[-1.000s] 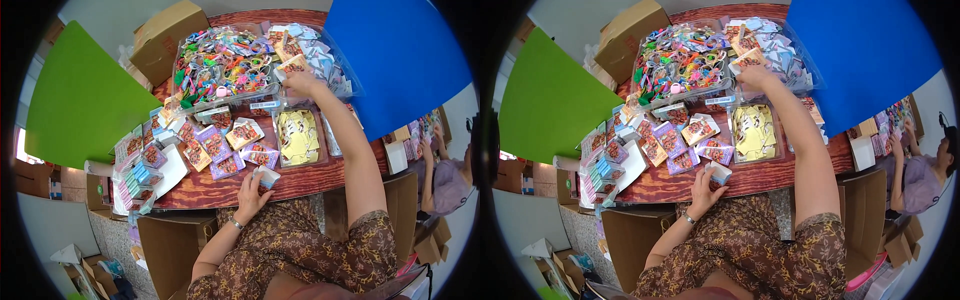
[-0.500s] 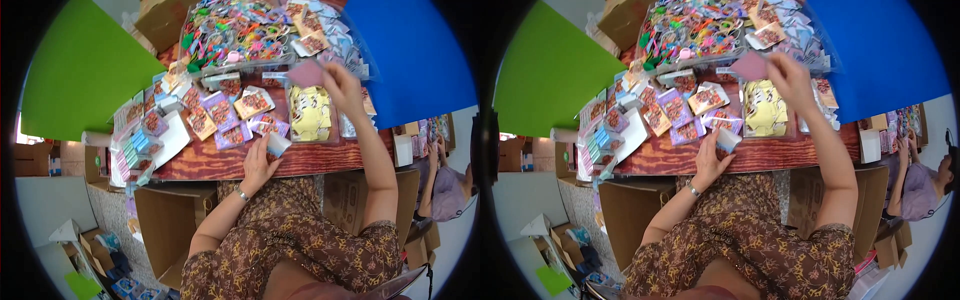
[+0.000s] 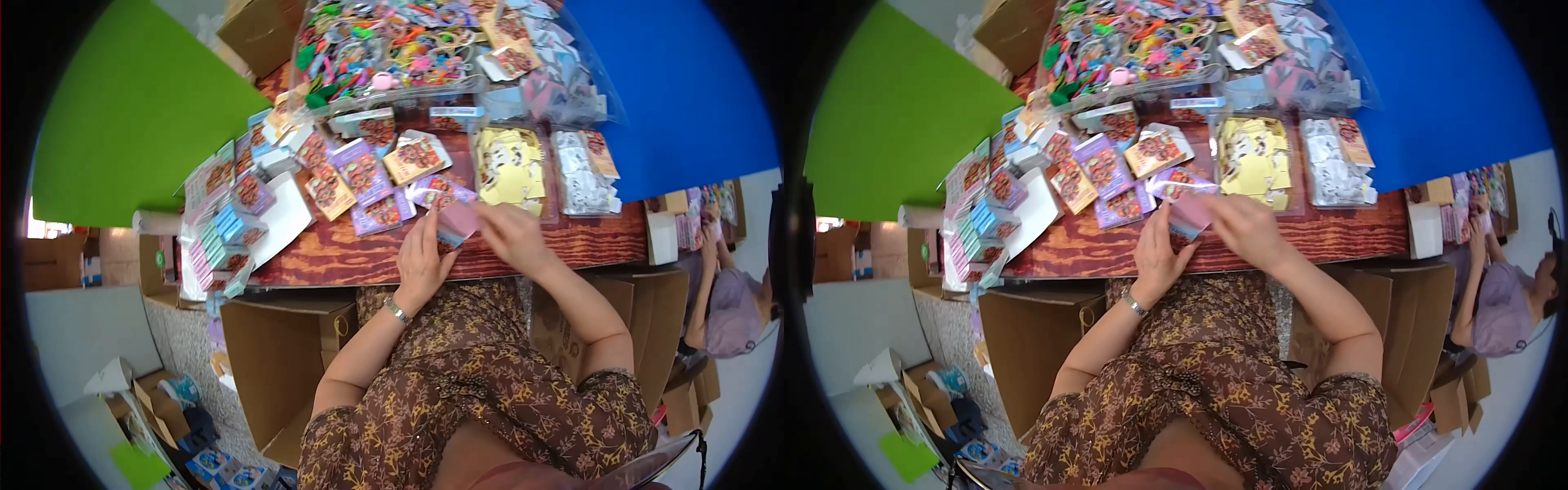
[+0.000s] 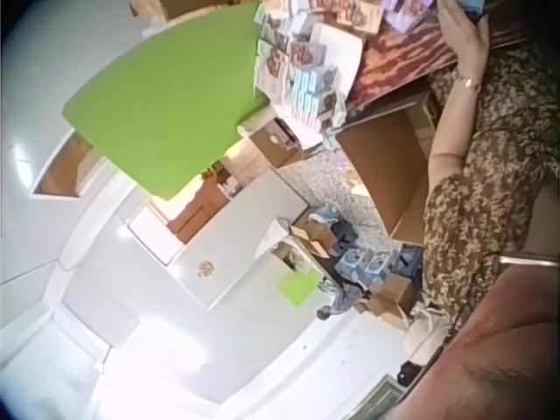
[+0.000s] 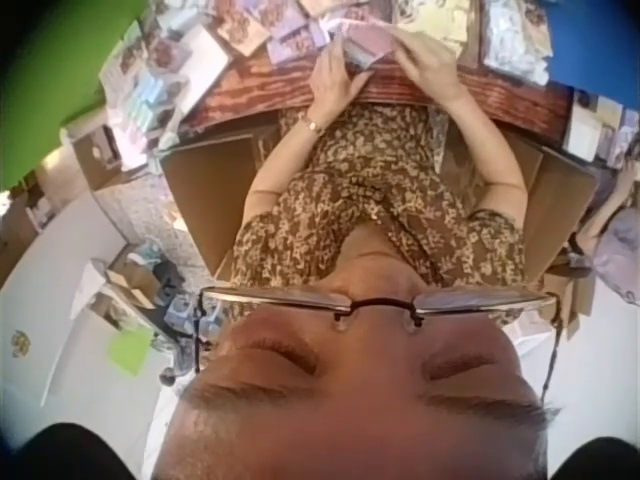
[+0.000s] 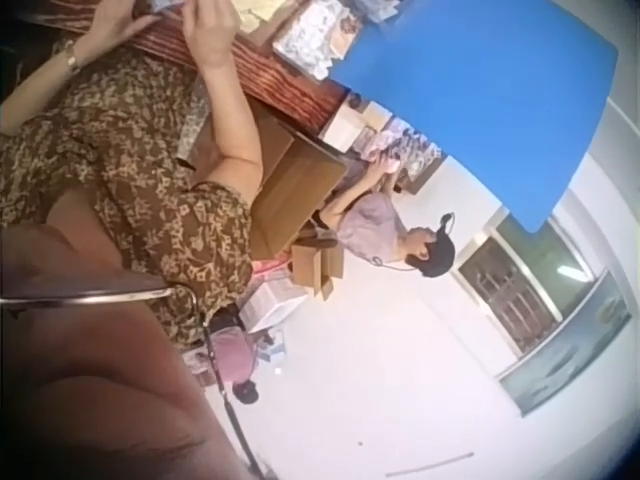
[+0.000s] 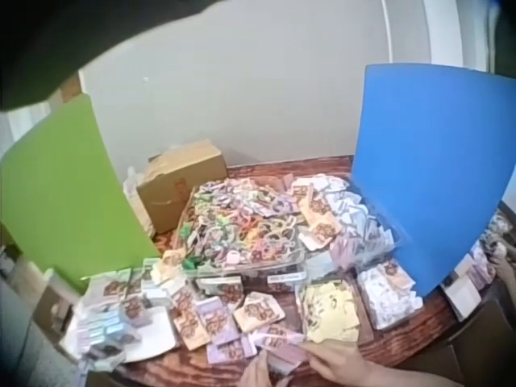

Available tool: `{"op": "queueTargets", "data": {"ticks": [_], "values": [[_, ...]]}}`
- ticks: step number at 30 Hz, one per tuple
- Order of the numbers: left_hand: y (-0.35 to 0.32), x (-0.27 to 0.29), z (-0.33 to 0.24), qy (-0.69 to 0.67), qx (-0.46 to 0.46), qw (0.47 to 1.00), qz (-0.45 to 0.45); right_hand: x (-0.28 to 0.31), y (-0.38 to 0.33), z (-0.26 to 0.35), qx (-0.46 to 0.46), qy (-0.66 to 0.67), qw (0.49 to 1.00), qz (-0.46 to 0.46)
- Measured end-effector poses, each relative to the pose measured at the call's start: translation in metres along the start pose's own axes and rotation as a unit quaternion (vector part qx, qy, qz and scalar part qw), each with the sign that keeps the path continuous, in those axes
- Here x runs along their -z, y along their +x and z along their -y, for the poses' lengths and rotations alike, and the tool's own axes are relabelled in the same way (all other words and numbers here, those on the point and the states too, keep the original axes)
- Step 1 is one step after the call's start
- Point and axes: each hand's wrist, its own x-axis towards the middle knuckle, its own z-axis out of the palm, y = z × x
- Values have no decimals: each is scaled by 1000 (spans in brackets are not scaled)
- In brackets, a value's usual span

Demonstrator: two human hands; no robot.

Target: Sort and organize small packaged items on a table.

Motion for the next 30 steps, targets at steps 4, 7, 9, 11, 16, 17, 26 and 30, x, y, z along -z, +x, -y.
{"op": "queueTargets", "data": {"ticks": [4, 7, 9, 11, 16, 17, 26, 30], "values": [[-5, -1, -3, 21, -17, 1000, 10, -19, -7, 7, 68, -56, 996, 29], [-6, 3, -1, 19, -10, 999, 30, -8, -3, -11, 68, -19, 997, 34], [-5, 5, -2, 21, -20, 999, 35, 7, 2, -51, -130, -47, 989, 43], [-4, 3, -4, 21, -18, 998, 52, 20, 20, -84, -196, -107, 974, 49], [-5, -2, -6, 17, -11, 996, 83, 6, 38, -109, -235, -237, 935, 120], [-4, -3, -6, 18, -11, 996, 83, 4, 38, -113, -233, -242, 934, 124], [0, -4, -5, 11, -21, 996, 86, 19, 31, -118, -179, -162, 969, 53], [-2, -2, -2, 10, -26, 997, 75, 68, 36, -117, -185, -59, 980, -36]]}}
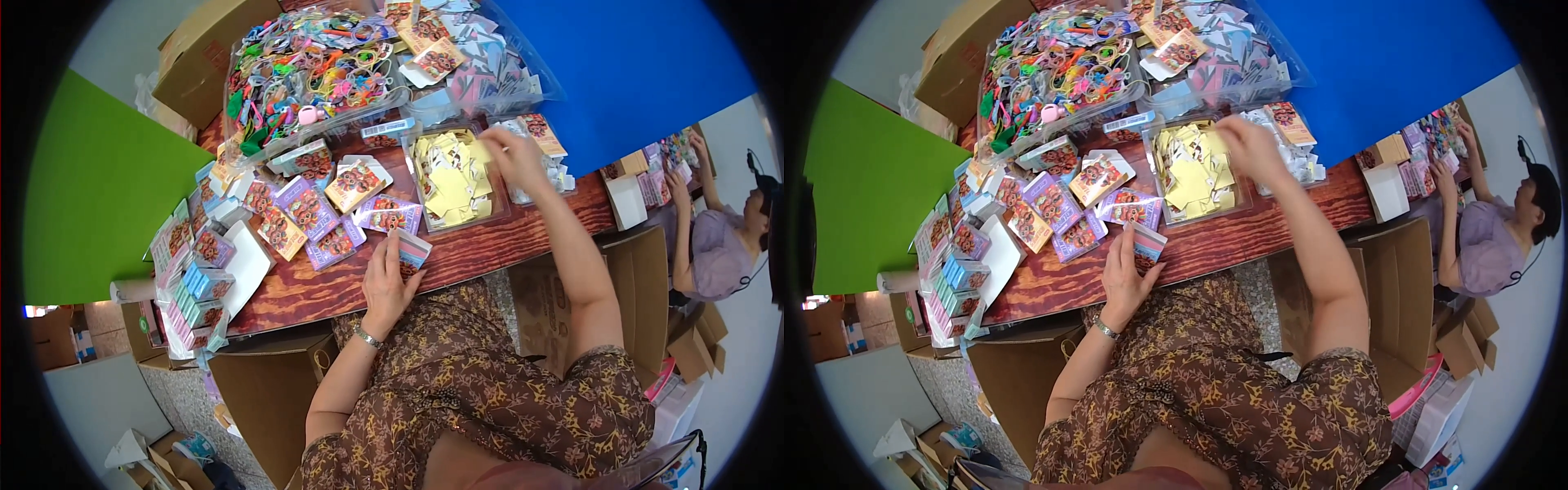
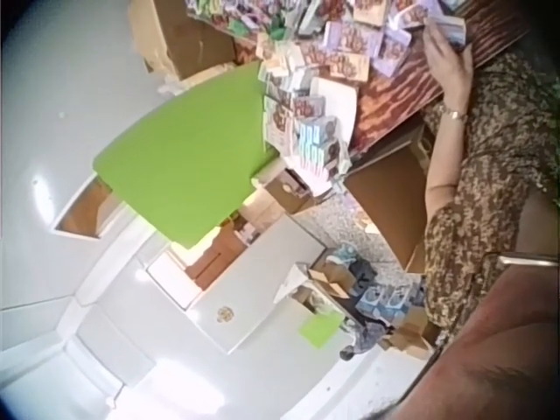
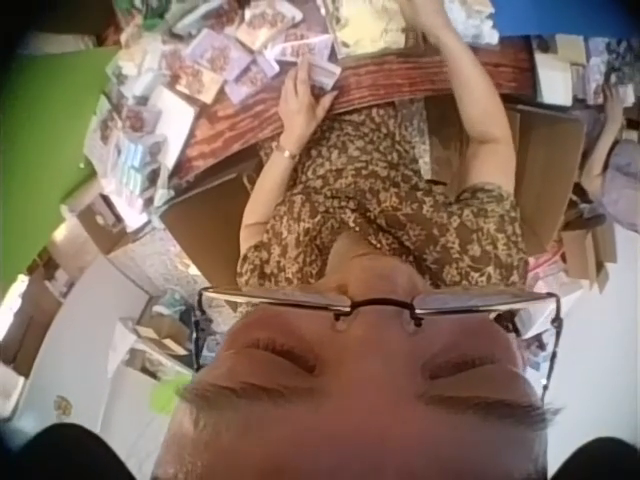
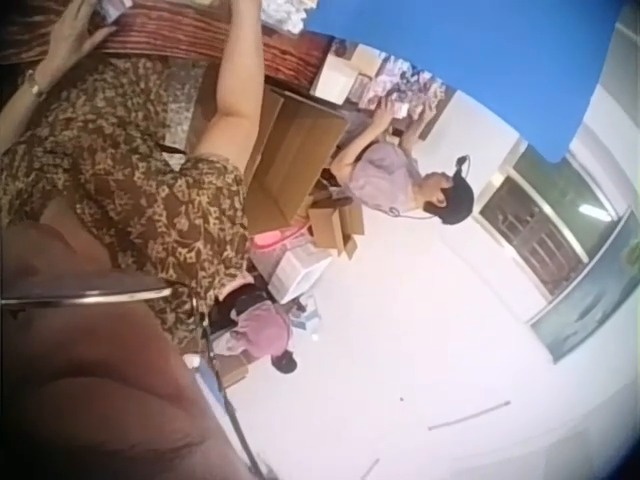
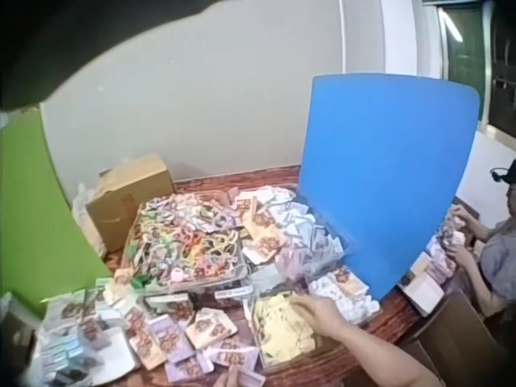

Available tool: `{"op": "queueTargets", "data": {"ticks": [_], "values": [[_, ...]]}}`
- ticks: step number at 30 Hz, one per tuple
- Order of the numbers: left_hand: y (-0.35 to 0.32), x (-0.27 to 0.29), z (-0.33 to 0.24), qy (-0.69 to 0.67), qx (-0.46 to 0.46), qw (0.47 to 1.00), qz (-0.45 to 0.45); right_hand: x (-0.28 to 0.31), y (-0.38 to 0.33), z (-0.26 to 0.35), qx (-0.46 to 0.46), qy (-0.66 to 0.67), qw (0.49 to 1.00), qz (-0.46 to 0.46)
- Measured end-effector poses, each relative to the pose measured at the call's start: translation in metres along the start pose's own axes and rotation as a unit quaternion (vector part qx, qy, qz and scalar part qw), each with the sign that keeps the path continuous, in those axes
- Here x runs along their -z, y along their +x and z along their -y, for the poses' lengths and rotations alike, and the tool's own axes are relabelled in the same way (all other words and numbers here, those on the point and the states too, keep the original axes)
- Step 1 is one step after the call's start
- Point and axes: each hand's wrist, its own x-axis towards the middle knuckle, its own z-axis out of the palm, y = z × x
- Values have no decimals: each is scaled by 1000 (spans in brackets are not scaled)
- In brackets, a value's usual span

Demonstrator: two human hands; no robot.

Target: Sort and organize small packaged items on a table.

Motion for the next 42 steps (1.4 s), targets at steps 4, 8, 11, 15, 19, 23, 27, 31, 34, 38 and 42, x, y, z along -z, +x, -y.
{"op": "queueTargets", "data": {"ticks": [4, 8, 11, 15, 19, 23, 27, 31, 34, 38, 42], "values": [[1, 0, 2, -3, 3, 1000, 18, 66, 5, -32, -67, -78, 990, 97], [2, 0, 3, -6, 2, 1000, 18, 71, -14, -58, -76, -126, 959, 243], [0, -1, 4, -13, 0, 1000, 12, 61, -30, -72, -89, -244, 937, 232], [0, -1, 4, -5, -1, 1000, 12, 48, -42, -64, -121, -335, 910, 213], [0, 3, 2, -6, 3, 1000, 20, 64, -51, -61, -45, -279, 950, 133], [-2, 4, 2, -2, 6, 1000, 6, 85, -34, -44, -123, -133, 974, 135], [4, 2, -1, 6, 17, 1000, 2, 64, -24, 15, -127, 175, 963, 161], [17, 0, -3, 16, 4, 999, -32, 26, -22, 84, -85, 183, 942, 270], [18, 4, -5, 26, 8, 999, -27, -10, -23, 95, 4, 167, 942, 290], [12, 8, 0, 29, 15, 999, -21, -10, -17, 101, 13, 120, 932, 341], [4, 16, 6, 31, 38, 999, -17, 42, -14, 64, -71, 161, 955, 237]]}}
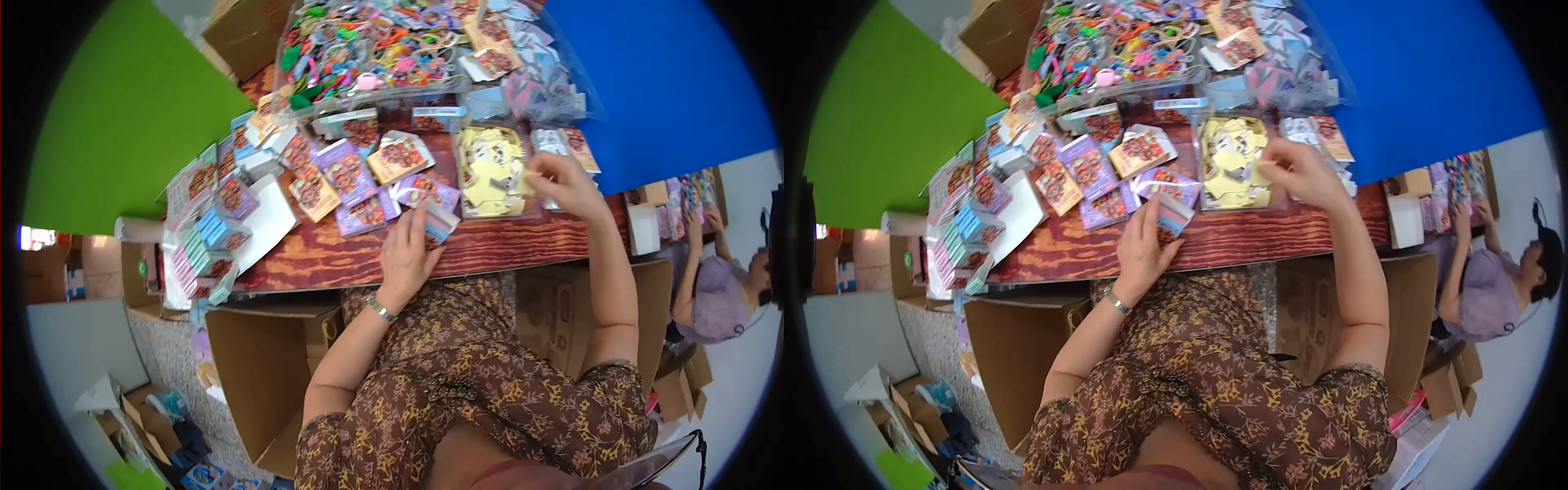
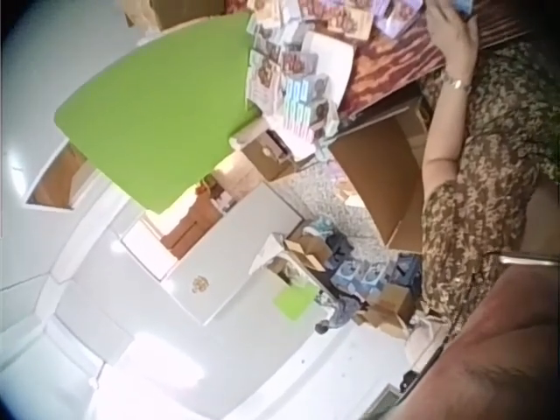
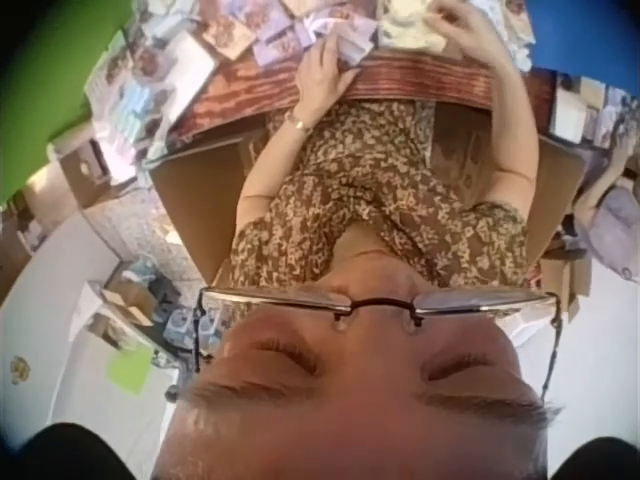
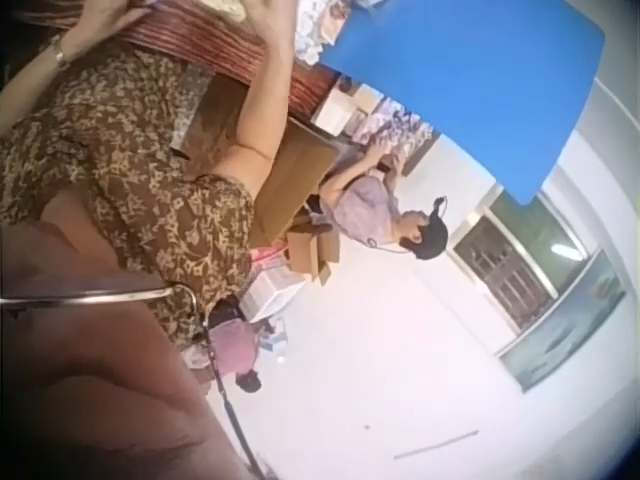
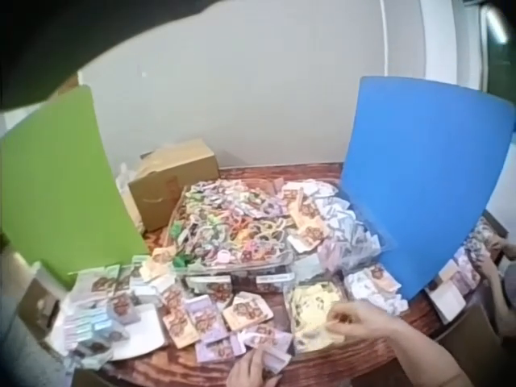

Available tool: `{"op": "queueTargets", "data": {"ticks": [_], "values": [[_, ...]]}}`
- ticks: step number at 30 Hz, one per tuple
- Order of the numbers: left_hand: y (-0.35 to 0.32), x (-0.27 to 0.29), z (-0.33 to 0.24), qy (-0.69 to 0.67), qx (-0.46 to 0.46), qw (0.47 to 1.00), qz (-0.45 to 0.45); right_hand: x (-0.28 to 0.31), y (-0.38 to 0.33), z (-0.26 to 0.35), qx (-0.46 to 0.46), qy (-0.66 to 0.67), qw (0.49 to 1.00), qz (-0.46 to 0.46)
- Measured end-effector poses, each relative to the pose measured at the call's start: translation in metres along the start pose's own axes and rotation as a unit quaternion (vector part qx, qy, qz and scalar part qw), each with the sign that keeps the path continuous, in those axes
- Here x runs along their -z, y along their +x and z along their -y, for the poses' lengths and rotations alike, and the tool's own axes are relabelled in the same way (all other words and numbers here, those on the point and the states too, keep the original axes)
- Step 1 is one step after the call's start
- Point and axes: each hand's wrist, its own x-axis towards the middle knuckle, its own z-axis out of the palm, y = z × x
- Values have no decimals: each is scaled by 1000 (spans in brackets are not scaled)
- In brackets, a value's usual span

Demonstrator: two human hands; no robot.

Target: Sort and organize small packaged items on a table.

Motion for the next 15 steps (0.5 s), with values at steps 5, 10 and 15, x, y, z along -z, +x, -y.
{"op": "queueTargets", "data": {"ticks": [5, 10, 15], "values": [[4, -3, -8, -28, -53, 998, 2, 60, -22, -130, -41, -379, 900, -211], [1, -1, -4, -15, -39, 999, 0, 52, -18, -100, -99, -232, 944, -213], [2, -11, -4, -9, -51, 998, -17, -2, -5, -30, -41, 149, 985, -71]]}}
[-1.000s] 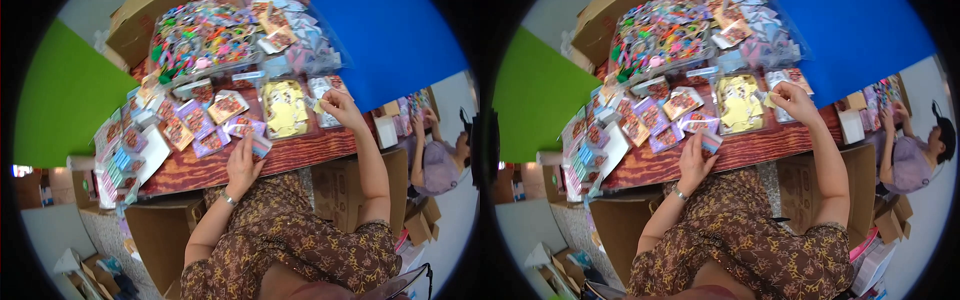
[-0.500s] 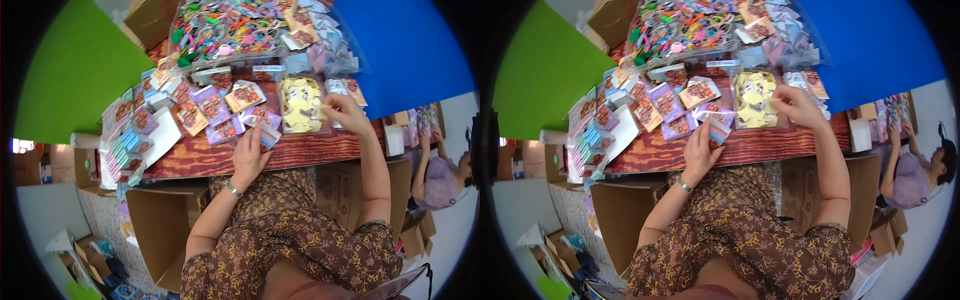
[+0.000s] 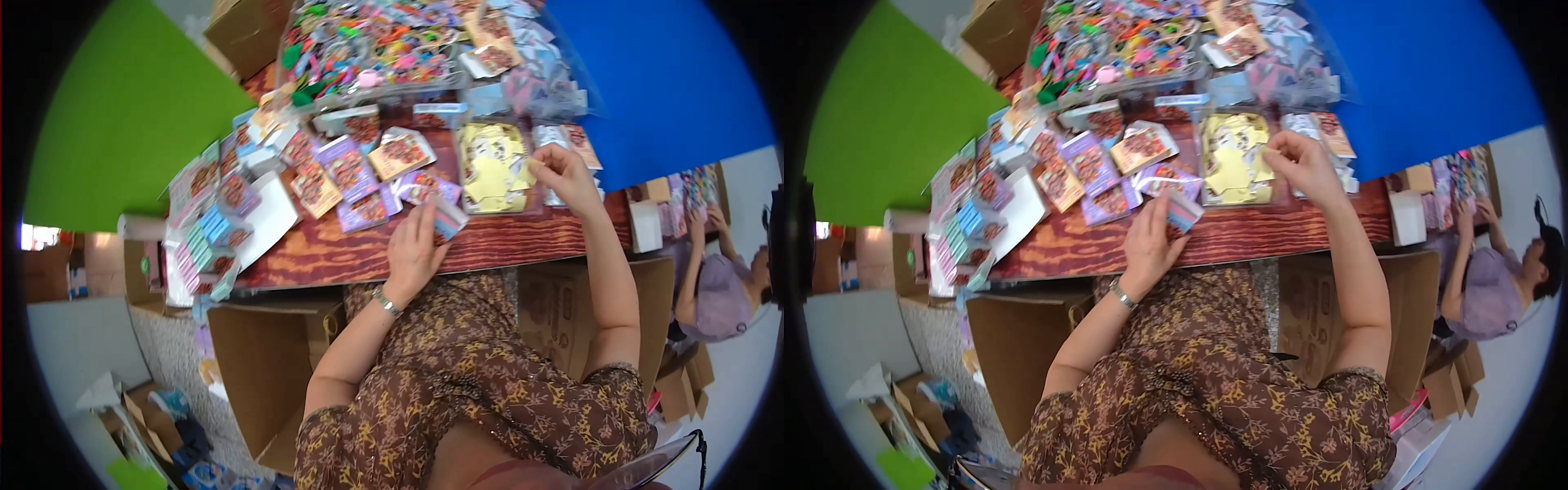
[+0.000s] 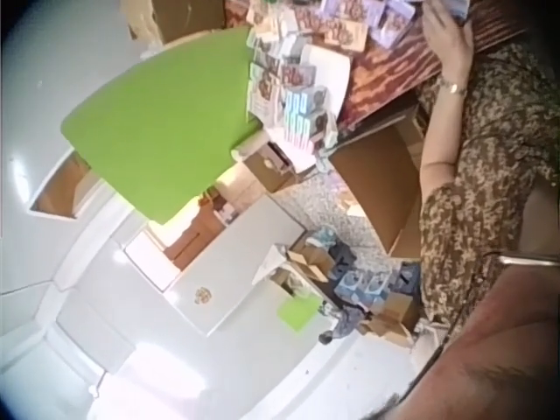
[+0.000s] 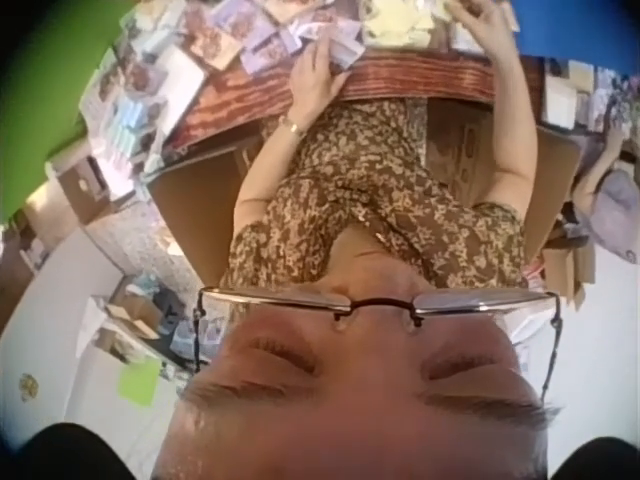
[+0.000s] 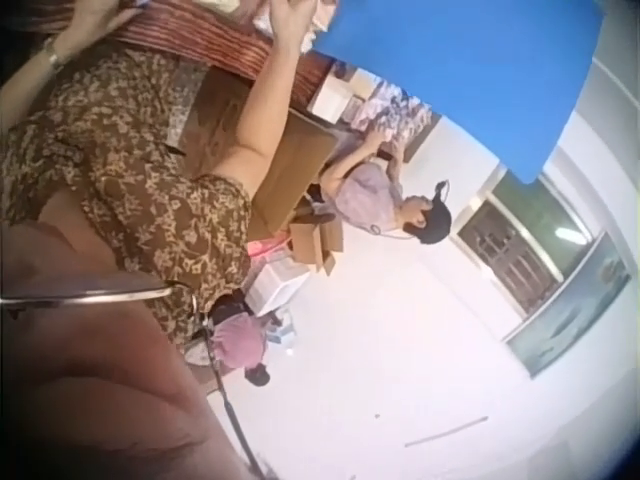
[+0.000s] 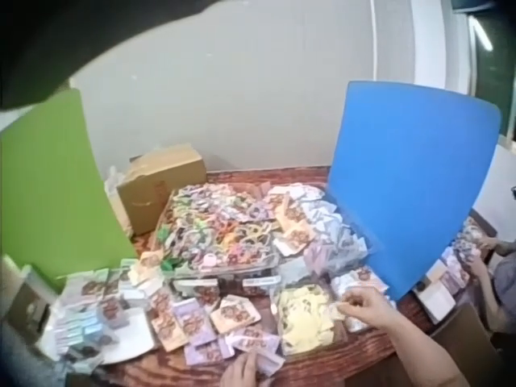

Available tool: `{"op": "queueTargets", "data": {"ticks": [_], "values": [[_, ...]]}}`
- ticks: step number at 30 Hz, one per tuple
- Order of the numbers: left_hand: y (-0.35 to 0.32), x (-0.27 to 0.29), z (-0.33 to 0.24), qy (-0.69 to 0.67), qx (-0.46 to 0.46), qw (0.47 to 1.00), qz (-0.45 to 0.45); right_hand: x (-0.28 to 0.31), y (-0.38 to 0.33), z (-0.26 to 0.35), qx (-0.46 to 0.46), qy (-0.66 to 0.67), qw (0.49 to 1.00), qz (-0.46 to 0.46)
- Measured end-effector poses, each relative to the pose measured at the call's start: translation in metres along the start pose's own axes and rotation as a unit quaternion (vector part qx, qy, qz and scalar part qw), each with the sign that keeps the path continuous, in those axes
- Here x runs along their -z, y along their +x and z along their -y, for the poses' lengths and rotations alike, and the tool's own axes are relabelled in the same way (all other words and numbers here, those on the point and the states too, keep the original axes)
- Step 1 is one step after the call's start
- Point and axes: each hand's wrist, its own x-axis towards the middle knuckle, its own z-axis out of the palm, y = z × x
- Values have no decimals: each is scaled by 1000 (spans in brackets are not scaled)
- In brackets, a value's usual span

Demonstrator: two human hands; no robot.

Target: Sort and organize small packaged items on a table.

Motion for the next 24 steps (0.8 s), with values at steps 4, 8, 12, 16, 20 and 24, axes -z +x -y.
{"op": "queueTargets", "data": {"ticks": [4, 8, 12, 16, 20, 24], "values": [[3, 0, -2, 9, 13, 1000, 1, -91, -6, 27, 86, -102, 987, 91], [0, 6, 1, 38, 4, 999, -20, -132, 0, 27, 187, -292, 928, 134], [-6, 6, 9, 67, 11, 997, -40, -158, 3, -4, 340, -417, 836, 106], [-13, 15, 17, 29, 44, 996, -74, -161, 8, 29, 336, -375, 857, 114], [-18, 19, 20, 7, 60, 996, -58, -143, 82, 45, 380, -336, 861, 36], [-21, 14, 20, -14, 45, 998, -42, -114, 195, 83, 329, -433, 835, -88]]}}
